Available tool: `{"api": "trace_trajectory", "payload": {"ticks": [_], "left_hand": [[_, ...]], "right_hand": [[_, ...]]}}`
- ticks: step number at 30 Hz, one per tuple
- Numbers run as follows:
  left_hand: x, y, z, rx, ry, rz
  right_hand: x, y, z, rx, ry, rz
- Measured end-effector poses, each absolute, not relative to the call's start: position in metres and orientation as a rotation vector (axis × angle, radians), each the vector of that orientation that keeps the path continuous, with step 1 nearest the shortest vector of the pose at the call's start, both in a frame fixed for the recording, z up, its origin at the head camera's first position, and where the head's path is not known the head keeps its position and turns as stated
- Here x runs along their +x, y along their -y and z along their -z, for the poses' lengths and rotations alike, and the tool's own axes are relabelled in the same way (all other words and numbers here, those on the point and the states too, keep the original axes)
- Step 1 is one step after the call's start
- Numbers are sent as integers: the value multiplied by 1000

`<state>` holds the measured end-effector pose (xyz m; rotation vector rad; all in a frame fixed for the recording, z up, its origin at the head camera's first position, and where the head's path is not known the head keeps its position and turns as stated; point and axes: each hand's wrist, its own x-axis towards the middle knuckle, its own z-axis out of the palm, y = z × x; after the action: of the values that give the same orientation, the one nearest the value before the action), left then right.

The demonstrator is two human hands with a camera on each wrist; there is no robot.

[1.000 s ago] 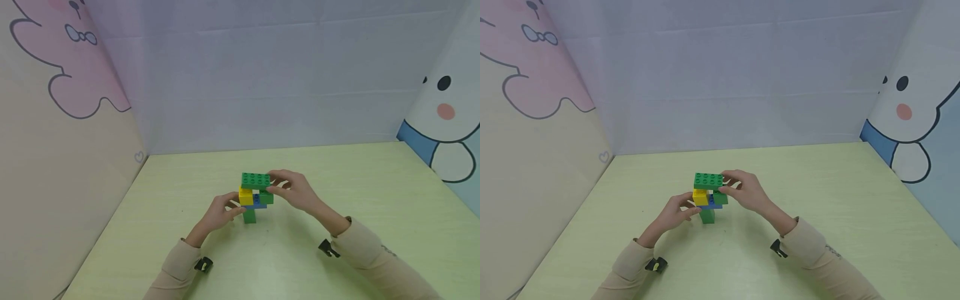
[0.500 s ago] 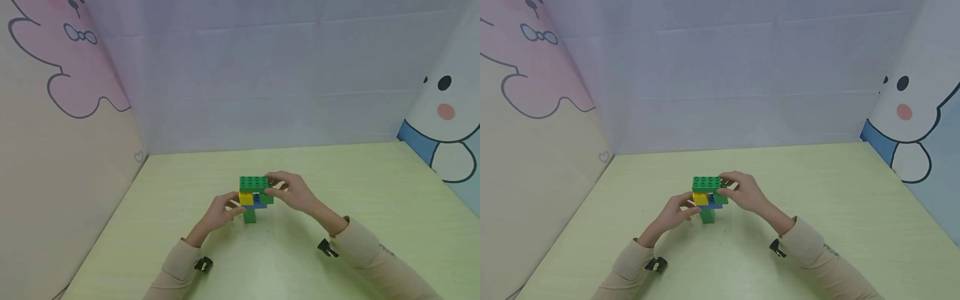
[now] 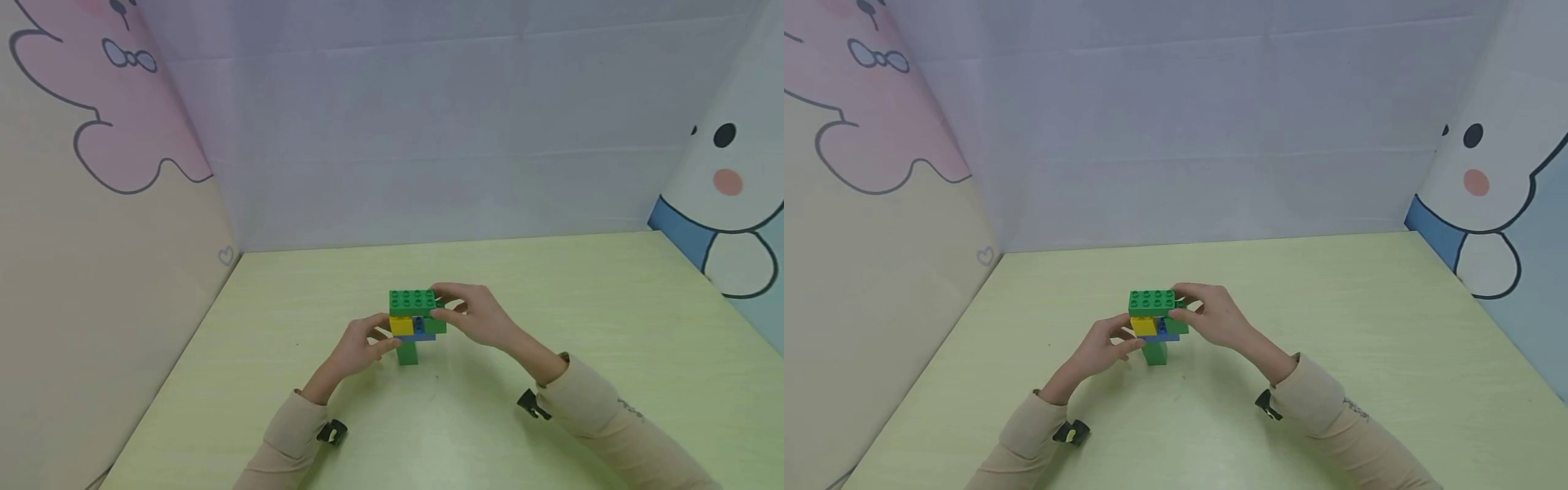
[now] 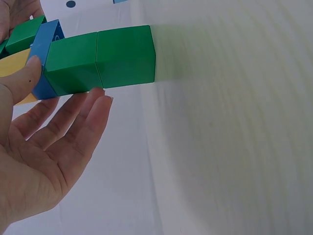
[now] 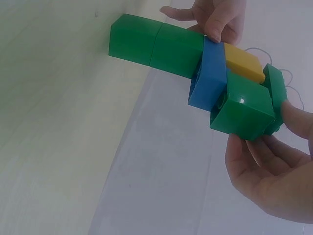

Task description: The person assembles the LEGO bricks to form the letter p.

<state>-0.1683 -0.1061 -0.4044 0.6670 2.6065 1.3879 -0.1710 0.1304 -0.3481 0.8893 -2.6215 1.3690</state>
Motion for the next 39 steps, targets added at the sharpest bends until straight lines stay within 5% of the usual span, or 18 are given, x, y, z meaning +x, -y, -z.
{"api": "trace_trajectory", "payload": {"ticks": [21, 39], "left_hand": [[-165, 106, 391, 757, -2736, -1500], [-155, 91, 356, 1097, -2713, -1769]], "right_hand": [[-169, -129, 349, 878, 2589, -1435], [-170, -129, 351, 892, 2564, -1428]]}}
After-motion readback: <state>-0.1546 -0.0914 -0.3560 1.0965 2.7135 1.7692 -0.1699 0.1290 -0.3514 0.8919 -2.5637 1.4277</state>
